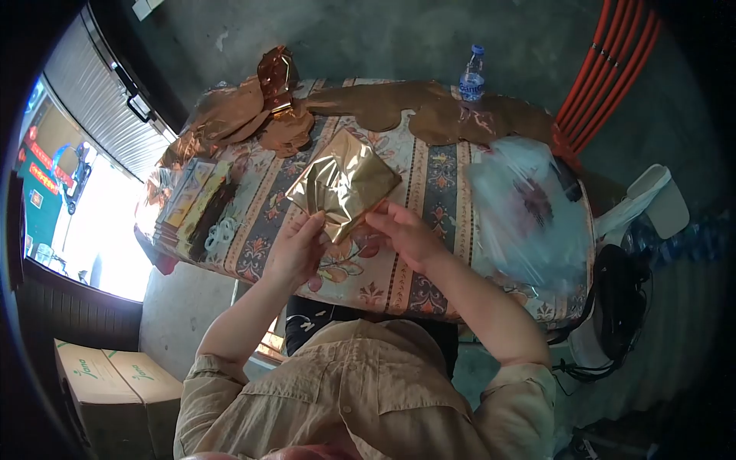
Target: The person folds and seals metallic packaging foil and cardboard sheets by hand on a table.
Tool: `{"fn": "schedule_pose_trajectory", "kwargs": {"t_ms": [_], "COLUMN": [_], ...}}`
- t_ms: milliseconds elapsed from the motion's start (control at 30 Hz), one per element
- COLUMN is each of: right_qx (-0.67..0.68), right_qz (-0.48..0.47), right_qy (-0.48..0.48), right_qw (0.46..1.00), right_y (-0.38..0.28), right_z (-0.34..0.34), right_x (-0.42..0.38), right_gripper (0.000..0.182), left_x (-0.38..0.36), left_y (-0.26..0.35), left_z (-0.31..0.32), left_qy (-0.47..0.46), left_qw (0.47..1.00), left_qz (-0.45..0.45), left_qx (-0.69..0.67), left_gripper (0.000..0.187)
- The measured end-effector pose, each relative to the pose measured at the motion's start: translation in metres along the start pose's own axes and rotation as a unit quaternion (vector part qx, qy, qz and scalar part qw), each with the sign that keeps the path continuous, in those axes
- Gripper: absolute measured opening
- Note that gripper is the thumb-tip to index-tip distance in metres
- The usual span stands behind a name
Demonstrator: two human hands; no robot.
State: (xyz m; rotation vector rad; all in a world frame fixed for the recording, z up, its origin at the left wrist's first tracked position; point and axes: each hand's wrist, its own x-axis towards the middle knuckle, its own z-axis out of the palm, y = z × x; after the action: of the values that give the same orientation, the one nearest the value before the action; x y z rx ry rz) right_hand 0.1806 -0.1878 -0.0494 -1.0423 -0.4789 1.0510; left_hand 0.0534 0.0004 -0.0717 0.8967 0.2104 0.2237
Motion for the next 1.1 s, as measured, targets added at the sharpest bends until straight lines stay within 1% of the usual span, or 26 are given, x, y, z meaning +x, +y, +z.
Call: {"fn": "schedule_pose_trajectory", "kwargs": {"t_ms": [67, 100, 133, 167, 200, 267, 300, 333, 367, 400, 433, 467, 500, 533, 600, 633, 667, 700, 733, 800, 833, 867, 933, 1067, 1100], "right_qx": [0.058, 0.058, 0.053, 0.049, 0.049, 0.06, 0.06, 0.063, 0.065, 0.065, 0.064, 0.063, 0.085, 0.089, 0.09, 0.092, 0.085, 0.077, 0.078, 0.063, 0.063, 0.064, 0.065, 0.05, 0.05], "right_qz": [0.01, 0.011, 0.015, 0.019, 0.022, -0.015, -0.01, -0.032, -0.056, -0.051, -0.076, -0.104, -0.104, -0.101, -0.103, -0.105, -0.092, -0.081, -0.082, -0.076, -0.075, -0.075, -0.075, -0.081, -0.087], "right_qy": [0.057, 0.054, 0.09, 0.126, 0.12, 0.131, 0.118, 0.134, 0.15, 0.141, 0.142, 0.144, 0.132, 0.129, 0.137, 0.137, 0.127, 0.114, 0.11, 0.124, 0.122, 0.124, 0.125, 0.116, 0.122], "right_qw": [0.997, 0.997, 0.994, 0.991, 0.991, 0.99, 0.991, 0.988, 0.985, 0.987, 0.985, 0.982, 0.982, 0.982, 0.981, 0.981, 0.984, 0.987, 0.987, 0.987, 0.988, 0.987, 0.987, 0.989, 0.987], "right_y": [0.004, 0.007, 0.01, 0.014, 0.018, 0.025, 0.026, 0.024, 0.021, 0.021, 0.023, 0.022, 0.014, 0.017, 0.019, 0.021, 0.023, 0.025, 0.026, 0.024, 0.024, 0.023, 0.022, 0.023, 0.022], "right_z": [-0.002, -0.003, -0.004, -0.005, -0.008, -0.014, -0.01, -0.005, -0.003, -0.004, -0.007, -0.009, -0.003, -0.005, -0.015, -0.018, -0.02, -0.02, -0.018, -0.013, -0.012, -0.011, -0.01, -0.006, -0.005], "right_x": [0.013, 0.017, 0.019, 0.022, 0.023, 0.026, 0.026, 0.022, 0.02, 0.02, 0.019, 0.019, 0.016, 0.017, 0.017, 0.016, 0.015, 0.016, 0.017, 0.014, 0.013, 0.013, 0.012, 0.012, 0.012], "right_gripper": [0.028, 0.028, 0.025, 0.023, 0.023, 0.023, 0.023, 0.022, 0.02, 0.02, 0.019, 0.019, 0.015, 0.015, 0.011, 0.011, 0.01, 0.009, 0.009, 0.009, 0.009, 0.009, 0.01, 0.012, 0.012], "left_x": [0.005, 0.003, 0.002, 0.001, 0.0, -0.003, -0.009, -0.013, -0.013, -0.015, -0.016, -0.016, -0.025, -0.027, -0.029, -0.031, -0.03, -0.029, -0.029, -0.028, -0.027, -0.027, -0.026, -0.016, -0.013], "left_y": [-0.002, 0.001, 0.002, 0.003, 0.004, 0.006, 0.014, 0.019, 0.022, 0.026, 0.031, 0.038, 0.067, 0.085, 0.118, 0.133, 0.144, 0.15, 0.158, 0.17, 0.173, 0.171, 0.163, 0.172, 0.175], "left_z": [0.006, 0.015, 0.016, 0.015, 0.013, 0.014, 0.026, 0.031, 0.024, 0.018, 0.011, 0.004, 0.004, -0.013, -0.044, -0.058, -0.086, -0.092, -0.098, -0.103, -0.105, -0.111, -0.119, -0.121, -0.124], "left_qy": [0.097, 0.098, 0.101, 0.08, 0.06, 0.072, 0.082, 0.091, 0.058, 0.069, 0.028, -0.017, 0.048, 0.1, 0.183, 0.215, 0.208, 0.25, 0.252, 0.313, 0.317, 0.318, 0.29, 0.266, 0.245], "left_qw": [0.99, 0.988, 0.988, 0.985, 0.981, 0.975, 0.97, 0.964, 0.973, 0.973, 0.958, 0.928, 0.883, 0.822, 0.671, 0.587, 0.483, 0.483, 0.479, 0.422, 0.416, 0.415, 0.38, 0.391, 0.401], "left_qz": [-0.026, -0.021, -0.019, -0.024, -0.028, -0.036, -0.05, -0.065, -0.072, -0.068, 0.023, 0.113, 0.048, 0.066, 0.119, 0.152, 0.219, 0.22, 0.221, 0.021, 0.01, 0.01, 0.115, 0.131, 0.127], "left_qx": [0.1, 0.113, 0.114, 0.148, 0.182, 0.209, 0.225, 0.239, 0.209, 0.209, 0.284, 0.356, 0.464, 0.557, 0.708, 0.766, 0.822, 0.81, 0.811, 0.851, 0.852, 0.852, 0.871, 0.871, 0.873], "left_gripper": [0.018, 0.02, 0.02, 0.018, 0.02, 0.02, 0.02, 0.022, 0.023, 0.023, 0.027, 0.033, 0.039, 0.036, 0.031, 0.029, 0.03, 0.027, 0.027, 0.025, 0.027, 0.027, 0.024, 0.02, 0.019]}}
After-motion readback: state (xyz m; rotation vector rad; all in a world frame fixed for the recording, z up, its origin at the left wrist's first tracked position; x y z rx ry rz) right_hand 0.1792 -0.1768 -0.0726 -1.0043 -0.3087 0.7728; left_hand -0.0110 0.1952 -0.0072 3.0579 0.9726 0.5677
